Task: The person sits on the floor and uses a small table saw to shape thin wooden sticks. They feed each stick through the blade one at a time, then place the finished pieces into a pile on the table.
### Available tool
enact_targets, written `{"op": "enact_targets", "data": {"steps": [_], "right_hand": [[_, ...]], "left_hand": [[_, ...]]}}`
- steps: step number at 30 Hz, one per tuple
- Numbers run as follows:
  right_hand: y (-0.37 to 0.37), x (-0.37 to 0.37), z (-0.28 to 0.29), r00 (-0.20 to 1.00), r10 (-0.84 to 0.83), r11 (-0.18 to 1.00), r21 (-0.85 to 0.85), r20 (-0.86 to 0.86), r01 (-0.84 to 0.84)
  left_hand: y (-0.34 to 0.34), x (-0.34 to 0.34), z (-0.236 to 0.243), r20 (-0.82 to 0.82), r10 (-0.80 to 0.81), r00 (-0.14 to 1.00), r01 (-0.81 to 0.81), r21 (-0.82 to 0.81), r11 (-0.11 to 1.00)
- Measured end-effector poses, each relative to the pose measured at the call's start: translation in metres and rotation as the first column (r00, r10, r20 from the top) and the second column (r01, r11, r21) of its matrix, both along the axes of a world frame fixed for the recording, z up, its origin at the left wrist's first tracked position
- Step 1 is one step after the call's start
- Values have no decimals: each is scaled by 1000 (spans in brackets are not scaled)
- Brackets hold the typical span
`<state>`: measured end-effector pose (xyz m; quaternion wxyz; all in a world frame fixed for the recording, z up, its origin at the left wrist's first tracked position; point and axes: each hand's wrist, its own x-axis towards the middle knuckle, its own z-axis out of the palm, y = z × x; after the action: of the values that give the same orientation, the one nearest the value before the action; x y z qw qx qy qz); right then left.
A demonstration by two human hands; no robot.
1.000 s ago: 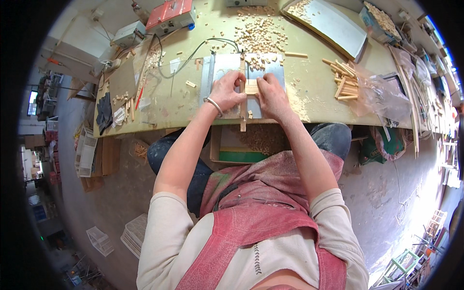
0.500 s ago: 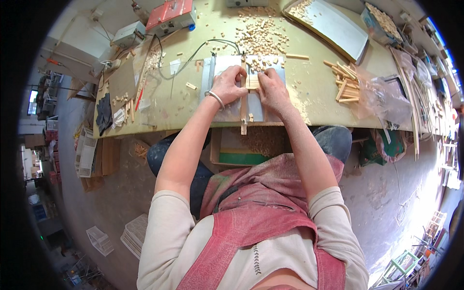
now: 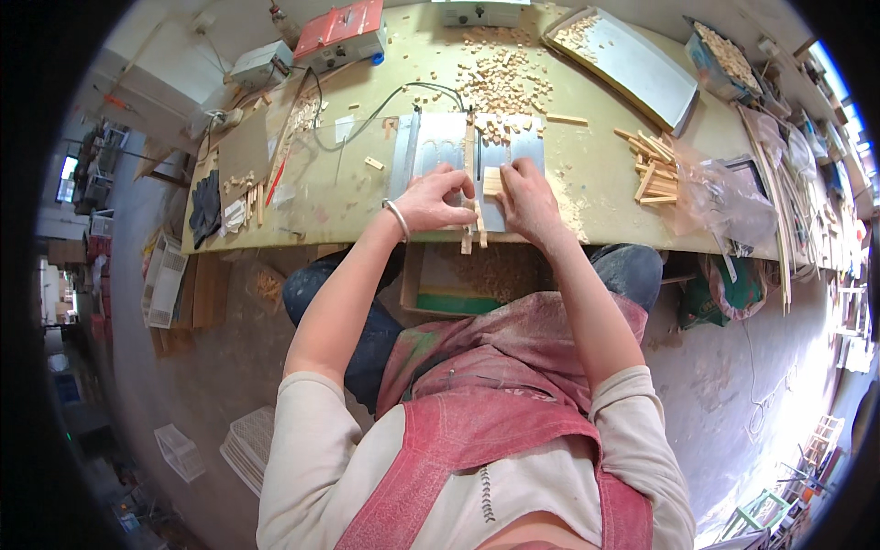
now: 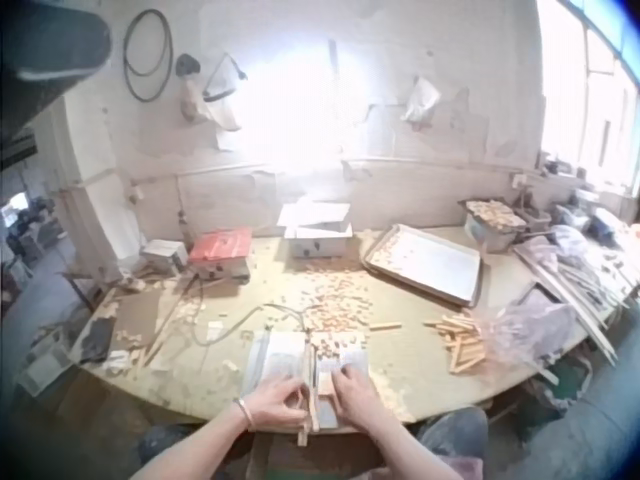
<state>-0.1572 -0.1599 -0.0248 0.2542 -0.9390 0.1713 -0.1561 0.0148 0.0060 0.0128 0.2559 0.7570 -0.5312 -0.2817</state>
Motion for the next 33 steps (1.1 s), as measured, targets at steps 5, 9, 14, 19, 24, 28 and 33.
{"op": "enact_targets", "data": {"steps": [5,9,14,19,24,28,33], "right_hand": [[28,-6,-4,996,24,1000,13,80,-25],[29,-6,6,999,27,998,62,27,-29],[24,-2,-1,996,39,997,62,84,-45],[18,7,-5,994,21,997,66,107,-28],[11,16,-6,998,4,999,39,69,-7],[5,23,-5,1000,-2,999,55,13,2],[1,30,0,999,-18,998,67,-43,21]], "left_hand": [[1,-3,-18,1,168,986,-166,-144,976],[-5,-5,-27,169,138,976,-106,-185,977],[-11,-4,-29,187,137,973,-105,-169,980],[-18,1,-31,100,175,980,-158,-160,974],[-26,9,-30,56,186,981,-174,-163,971],[-33,15,-29,44,200,979,-191,-159,969],[-40,21,-31,65,214,975,-201,-162,966]]}}
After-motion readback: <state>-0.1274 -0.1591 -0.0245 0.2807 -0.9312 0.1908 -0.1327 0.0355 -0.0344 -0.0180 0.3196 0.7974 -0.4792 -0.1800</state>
